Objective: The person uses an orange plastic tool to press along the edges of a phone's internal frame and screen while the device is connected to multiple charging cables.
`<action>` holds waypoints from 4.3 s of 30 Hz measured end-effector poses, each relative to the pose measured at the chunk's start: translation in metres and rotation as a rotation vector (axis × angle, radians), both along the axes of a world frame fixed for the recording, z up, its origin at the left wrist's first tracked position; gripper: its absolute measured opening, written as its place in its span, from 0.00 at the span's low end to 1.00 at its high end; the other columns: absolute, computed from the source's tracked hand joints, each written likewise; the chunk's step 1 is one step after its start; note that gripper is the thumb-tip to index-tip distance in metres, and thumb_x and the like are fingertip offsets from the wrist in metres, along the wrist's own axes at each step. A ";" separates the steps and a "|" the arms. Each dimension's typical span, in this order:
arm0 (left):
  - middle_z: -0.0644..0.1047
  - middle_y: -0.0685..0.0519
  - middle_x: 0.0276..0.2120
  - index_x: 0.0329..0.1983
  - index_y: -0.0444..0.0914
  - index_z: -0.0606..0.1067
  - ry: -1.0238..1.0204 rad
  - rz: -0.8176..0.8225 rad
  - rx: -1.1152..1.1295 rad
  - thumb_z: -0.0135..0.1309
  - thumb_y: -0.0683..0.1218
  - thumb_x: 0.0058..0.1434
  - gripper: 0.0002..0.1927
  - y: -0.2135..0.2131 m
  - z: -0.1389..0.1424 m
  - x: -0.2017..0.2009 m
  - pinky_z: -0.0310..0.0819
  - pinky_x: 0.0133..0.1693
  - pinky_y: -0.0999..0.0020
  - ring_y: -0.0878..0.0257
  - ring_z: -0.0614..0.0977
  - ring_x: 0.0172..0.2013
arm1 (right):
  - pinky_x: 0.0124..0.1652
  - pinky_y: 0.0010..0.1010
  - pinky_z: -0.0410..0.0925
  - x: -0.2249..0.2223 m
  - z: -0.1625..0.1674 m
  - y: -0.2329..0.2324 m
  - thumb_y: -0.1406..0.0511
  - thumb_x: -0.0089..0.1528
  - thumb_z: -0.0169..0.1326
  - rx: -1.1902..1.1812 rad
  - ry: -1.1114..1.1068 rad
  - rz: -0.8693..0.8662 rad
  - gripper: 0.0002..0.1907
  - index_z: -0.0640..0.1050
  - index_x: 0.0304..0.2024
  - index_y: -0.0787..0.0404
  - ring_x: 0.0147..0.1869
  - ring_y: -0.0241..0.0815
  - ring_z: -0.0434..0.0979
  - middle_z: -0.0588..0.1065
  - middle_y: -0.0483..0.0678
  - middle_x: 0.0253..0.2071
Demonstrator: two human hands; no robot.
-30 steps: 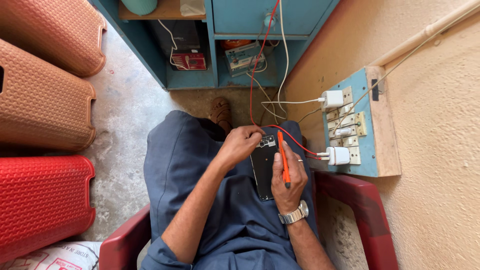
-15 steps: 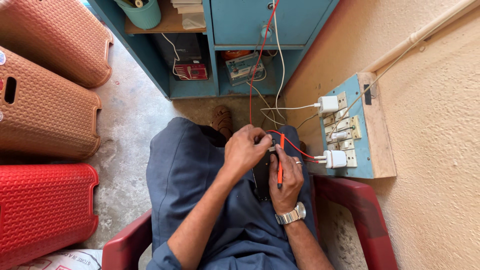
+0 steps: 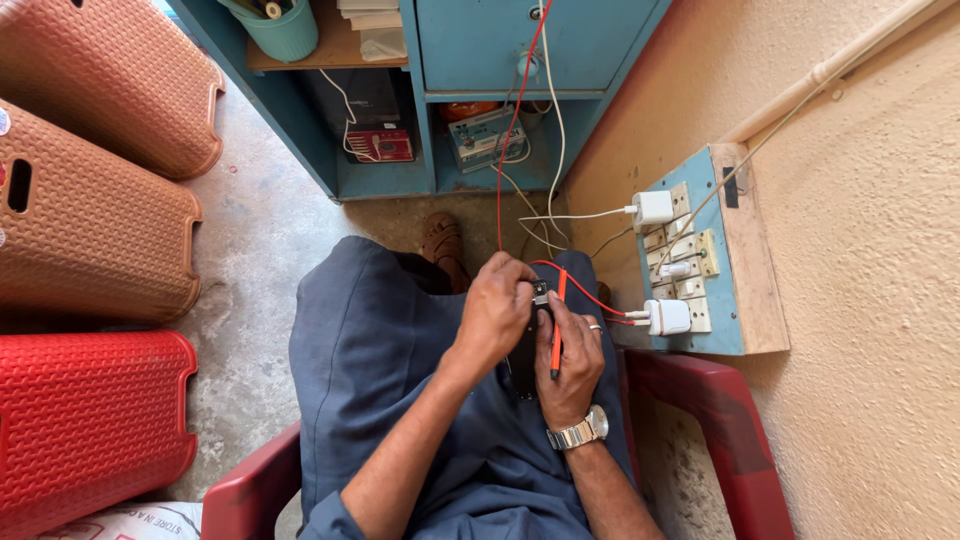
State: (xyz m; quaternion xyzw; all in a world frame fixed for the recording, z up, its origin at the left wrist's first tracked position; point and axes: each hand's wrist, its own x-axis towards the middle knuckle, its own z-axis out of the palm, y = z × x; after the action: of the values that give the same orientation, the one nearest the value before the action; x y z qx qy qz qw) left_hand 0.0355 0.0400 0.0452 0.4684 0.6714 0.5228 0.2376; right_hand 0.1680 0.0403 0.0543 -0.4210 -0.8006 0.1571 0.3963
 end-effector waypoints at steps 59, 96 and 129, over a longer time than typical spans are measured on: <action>0.81 0.40 0.30 0.34 0.32 0.81 0.057 0.041 -0.125 0.53 0.44 0.58 0.11 -0.010 0.017 -0.027 0.78 0.39 0.56 0.45 0.84 0.34 | 0.47 0.42 0.69 0.000 -0.001 0.000 0.71 0.65 0.58 -0.001 -0.015 -0.041 0.14 0.79 0.54 0.67 0.42 0.53 0.77 0.79 0.55 0.39; 0.81 0.48 0.36 0.37 0.37 0.81 0.217 0.077 -0.101 0.55 0.43 0.59 0.08 -0.022 0.031 -0.023 0.76 0.41 0.56 0.50 0.82 0.39 | 0.48 0.42 0.69 0.000 -0.001 0.000 0.71 0.66 0.57 -0.008 -0.003 -0.040 0.14 0.78 0.54 0.67 0.42 0.54 0.78 0.80 0.55 0.39; 0.83 0.49 0.44 0.58 0.34 0.76 -0.451 -0.355 -0.213 0.49 0.48 0.70 0.18 -0.042 -0.008 -0.007 0.77 0.47 0.67 0.65 0.83 0.44 | 0.48 0.34 0.72 0.021 0.017 0.017 0.64 0.66 0.60 -0.213 0.152 -0.130 0.24 0.73 0.62 0.68 0.47 0.45 0.81 0.80 0.56 0.47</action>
State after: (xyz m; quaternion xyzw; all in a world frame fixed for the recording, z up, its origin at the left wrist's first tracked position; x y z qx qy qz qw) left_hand 0.0288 -0.0020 0.0373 0.4228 0.5606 0.4906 0.5160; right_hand 0.1892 0.0572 0.0713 -0.4988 -0.7180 0.2467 0.4181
